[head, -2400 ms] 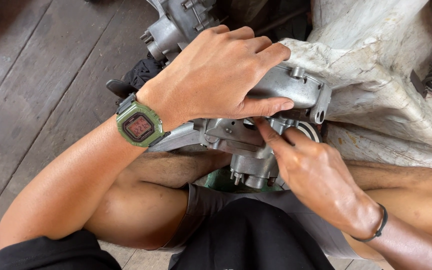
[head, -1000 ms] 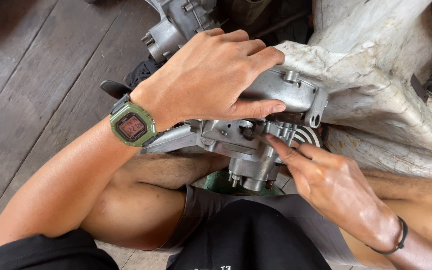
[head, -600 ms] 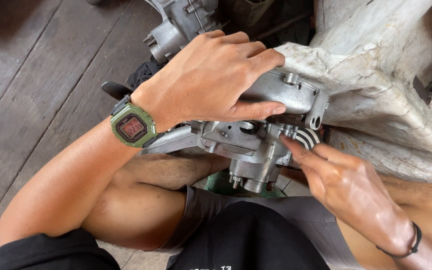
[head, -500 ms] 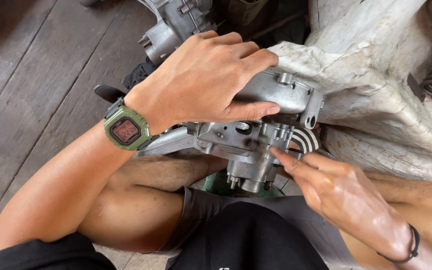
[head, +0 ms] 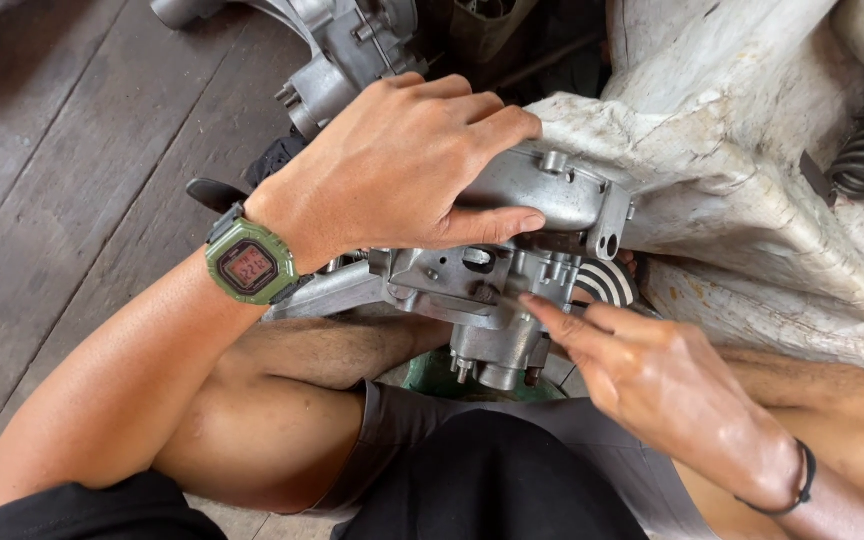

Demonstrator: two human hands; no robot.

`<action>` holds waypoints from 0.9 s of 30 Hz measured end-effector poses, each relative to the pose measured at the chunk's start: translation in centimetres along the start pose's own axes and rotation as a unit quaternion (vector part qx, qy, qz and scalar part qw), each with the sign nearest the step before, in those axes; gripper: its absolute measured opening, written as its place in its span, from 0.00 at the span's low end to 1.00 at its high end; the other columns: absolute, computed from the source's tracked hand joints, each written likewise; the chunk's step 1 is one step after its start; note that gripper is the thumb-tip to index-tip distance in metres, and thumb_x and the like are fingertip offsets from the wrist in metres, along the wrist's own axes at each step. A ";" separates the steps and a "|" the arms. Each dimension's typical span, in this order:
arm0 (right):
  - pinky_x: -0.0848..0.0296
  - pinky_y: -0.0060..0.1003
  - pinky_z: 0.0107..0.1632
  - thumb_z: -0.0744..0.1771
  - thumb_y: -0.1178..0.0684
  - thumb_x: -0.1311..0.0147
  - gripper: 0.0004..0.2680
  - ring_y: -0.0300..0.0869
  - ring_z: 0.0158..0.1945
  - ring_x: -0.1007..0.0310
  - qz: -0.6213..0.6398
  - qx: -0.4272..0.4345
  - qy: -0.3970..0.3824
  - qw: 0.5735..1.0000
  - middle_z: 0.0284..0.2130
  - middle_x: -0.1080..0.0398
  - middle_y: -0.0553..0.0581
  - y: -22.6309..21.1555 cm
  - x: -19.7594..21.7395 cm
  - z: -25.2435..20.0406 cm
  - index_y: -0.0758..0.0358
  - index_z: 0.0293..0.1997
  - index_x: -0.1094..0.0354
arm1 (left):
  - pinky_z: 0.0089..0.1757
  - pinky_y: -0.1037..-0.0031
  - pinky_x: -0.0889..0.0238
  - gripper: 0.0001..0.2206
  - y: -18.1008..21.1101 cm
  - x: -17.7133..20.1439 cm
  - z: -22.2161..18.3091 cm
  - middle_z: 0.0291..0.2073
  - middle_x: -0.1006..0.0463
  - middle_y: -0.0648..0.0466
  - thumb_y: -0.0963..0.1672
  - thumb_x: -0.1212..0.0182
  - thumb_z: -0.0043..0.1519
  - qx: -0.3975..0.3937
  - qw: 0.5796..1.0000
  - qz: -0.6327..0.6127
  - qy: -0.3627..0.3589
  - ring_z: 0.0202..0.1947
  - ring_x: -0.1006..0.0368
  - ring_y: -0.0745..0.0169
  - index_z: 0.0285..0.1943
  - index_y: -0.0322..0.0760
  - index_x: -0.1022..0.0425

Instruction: The person uses a small metal tool to scrape and clean a silver engine component while sitting on the floor. They repeatedly rub the tool across the surface to remove residue.

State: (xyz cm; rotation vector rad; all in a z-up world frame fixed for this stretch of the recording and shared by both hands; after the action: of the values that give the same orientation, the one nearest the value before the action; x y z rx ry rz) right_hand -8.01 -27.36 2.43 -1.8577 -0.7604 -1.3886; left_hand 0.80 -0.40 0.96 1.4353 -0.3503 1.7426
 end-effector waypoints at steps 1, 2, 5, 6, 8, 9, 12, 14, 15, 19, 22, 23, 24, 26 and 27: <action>0.24 0.37 0.25 0.66 0.56 0.49 0.22 0.33 0.26 0.31 -0.001 -0.004 0.002 1.000 0.25 0.34 0.41 0.2 0.0 0.2 0.52 0.71 0.38 | 0.34 0.58 0.31 0.27 0.0 0.1 -0.1 0.35 0.21 0.53 0.61 0.48 0.71 -0.004 1.000 0.000 0.001 0.36 0.25 0.48 0.54 0.36 0.26; 0.28 0.37 0.21 0.66 0.61 0.48 0.21 0.34 0.25 0.35 -0.034 0.012 0.028 0.999 0.24 0.37 0.42 0.5 0.1 0.3 0.56 0.70 0.37 | 0.35 0.57 0.31 0.26 0.1 0.2 -0.1 0.36 0.21 0.53 0.60 0.47 0.71 0.003 1.000 -0.003 -0.004 0.37 0.25 0.48 0.55 0.36 0.26; 0.28 0.36 0.21 0.66 0.62 0.49 0.21 0.35 0.28 0.37 -0.082 0.057 0.019 0.995 0.33 0.35 0.41 0.2 -0.3 0.0 0.64 0.70 0.38 | 0.35 0.57 0.31 0.26 0.0 0.0 0.2 0.37 0.21 0.53 0.60 0.47 0.70 0.003 1.000 -0.009 -0.009 0.37 0.25 0.47 0.56 0.36 0.26; 0.24 0.35 0.25 0.66 0.59 0.51 0.22 0.35 0.31 0.35 -0.091 0.095 -0.018 0.991 0.43 0.30 0.39 -0.1 -0.5 0.0 0.68 0.71 0.41 | 0.35 0.58 0.30 0.26 0.0 0.1 0.2 0.37 0.20 0.53 0.60 0.47 0.70 0.007 1.000 -0.012 -0.012 0.37 0.25 0.48 0.56 0.36 0.27; 0.28 0.36 0.19 0.65 0.61 0.49 0.22 0.34 0.29 0.36 -0.119 0.063 0.000 0.991 0.35 0.33 0.38 0.9 -0.2 0.3 0.65 0.70 0.39 | 0.36 0.57 0.31 0.26 0.0 0.1 0.0 0.38 0.20 0.53 0.60 0.47 0.69 0.002 1.000 -0.008 -0.008 0.38 0.25 0.48 0.57 0.36 0.27; 0.31 0.36 0.14 0.64 0.63 0.48 0.23 0.33 0.27 0.36 -0.141 0.034 0.014 0.989 0.27 0.36 0.37 1.3 0.0 0.3 0.61 0.70 0.37 | 0.37 0.57 0.31 0.26 0.0 0.1 0.1 0.40 0.20 0.53 0.59 0.47 0.69 0.003 1.000 -0.006 -0.009 0.38 0.25 0.48 0.58 0.36 0.27; 0.28 0.38 0.23 0.66 0.55 0.50 0.22 0.34 0.31 0.31 -0.024 0.037 -0.029 0.999 0.23 0.35 0.41 -0.1 0.0 0.2 0.59 0.72 0.40 | 0.35 0.58 0.30 0.28 0.0 0.1 0.2 0.41 0.19 0.51 0.59 0.50 0.69 -0.003 1.000 -0.005 -0.015 0.39 0.24 0.48 0.58 0.34 0.27; 0.29 0.39 0.20 0.66 0.57 0.51 0.23 0.36 0.26 0.32 -0.016 -0.007 -0.026 1.000 0.21 0.36 0.42 0.9 -0.3 0.5 0.54 0.72 0.41 | 0.35 0.58 0.29 0.27 -0.1 0.1 0.1 0.42 0.19 0.51 0.59 0.48 0.68 0.000 1.000 -0.002 -0.011 0.39 0.23 0.49 0.59 0.34 0.26; 0.30 0.40 0.16 0.65 0.59 0.52 0.25 0.37 0.21 0.32 0.002 -0.054 -0.028 0.998 0.20 0.37 0.43 1.3 -0.5 0.4 0.49 0.73 0.43 | 0.35 0.59 0.28 0.26 0.0 -0.2 0.1 0.43 0.18 0.52 0.58 0.46 0.68 0.005 1.000 -0.009 -0.016 0.40 0.22 0.50 0.59 0.35 0.26; 0.31 0.39 0.12 0.65 0.57 0.51 0.24 0.36 0.26 0.33 -0.036 0.025 -0.019 0.999 0.20 0.39 0.42 0.0 0.1 0.4 0.58 0.73 0.44 | 0.38 0.58 0.28 0.28 -0.1 0.1 0.2 0.44 0.18 0.51 0.59 0.50 0.68 0.005 0.999 -0.008 -0.034 0.40 0.22 0.49 0.62 0.34 0.26; 0.35 0.33 0.08 0.64 0.65 0.52 0.26 0.31 0.20 0.42 -0.091 0.004 -0.018 0.996 0.18 0.43 0.41 0.6 -0.6 0.4 0.60 0.74 0.45 | 0.39 0.56 0.29 0.28 -0.1 -0.1 0.1 0.43 0.18 0.50 0.59 0.50 0.68 0.009 0.999 -0.013 -0.044 0.40 0.22 0.47 0.62 0.36 0.27; 0.32 0.38 0.12 0.64 0.64 0.51 0.26 0.35 0.23 0.37 -0.042 0.010 -0.023 0.999 0.19 0.40 0.43 0.5 -0.8 0.4 0.61 0.74 0.45 | 0.39 0.56 0.29 0.28 -0.1 -0.1 0.2 0.41 0.18 0.50 0.59 0.50 0.67 0.015 0.999 -0.016 -0.045 0.39 0.22 0.46 0.62 0.36 0.27; 0.28 0.43 0.16 0.63 0.62 0.51 0.26 0.40 0.26 0.33 0.008 0.016 -0.026 0.999 0.20 0.36 0.44 0.5 -0.9 0.4 0.63 0.73 0.44 | 0.39 0.55 0.29 0.29 -0.2 -0.1 0.2 0.39 0.19 0.49 0.60 0.51 0.67 0.022 0.999 -0.019 -0.046 0.37 0.22 0.44 0.61 0.35 0.26; 0.27 0.41 0.19 0.66 0.59 0.50 0.23 0.39 0.28 0.34 -0.054 0.052 -0.013 0.997 0.31 0.33 0.41 1.2 -1.5 0.4 0.63 0.72 0.42 | 0.39 0.56 0.29 0.28 -0.2 -0.1 0.2 0.39 0.18 0.50 0.59 0.50 0.67 0.022 0.999 -0.017 -0.045 0.38 0.22 0.45 0.61 0.36 0.27; 0.26 0.39 0.21 0.68 0.56 0.49 0.20 0.39 0.31 0.35 -0.109 0.087 -0.004 0.990 0.42 0.29 0.38 1.5 -1.8 0.3 0.64 0.71 0.40 | 0.40 0.56 0.29 0.27 -0.2 -0.1 0.2 0.40 0.18 0.50 0.58 0.48 0.67 0.024 0.998 -0.020 -0.049 0.39 0.22 0.46 0.61 0.36 0.27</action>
State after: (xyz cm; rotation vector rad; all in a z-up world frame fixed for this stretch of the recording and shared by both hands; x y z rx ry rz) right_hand -7.13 -28.06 0.33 -1.6839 -1.0808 -1.4001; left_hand 1.09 -0.45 0.85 1.5568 -0.3302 1.6618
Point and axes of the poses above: each hand's wrist, its own z-axis towards the middle knuckle, its own x-axis out of the back of the hand, y = z × x, the point moved 1 cm from there along z, towards the middle knuckle
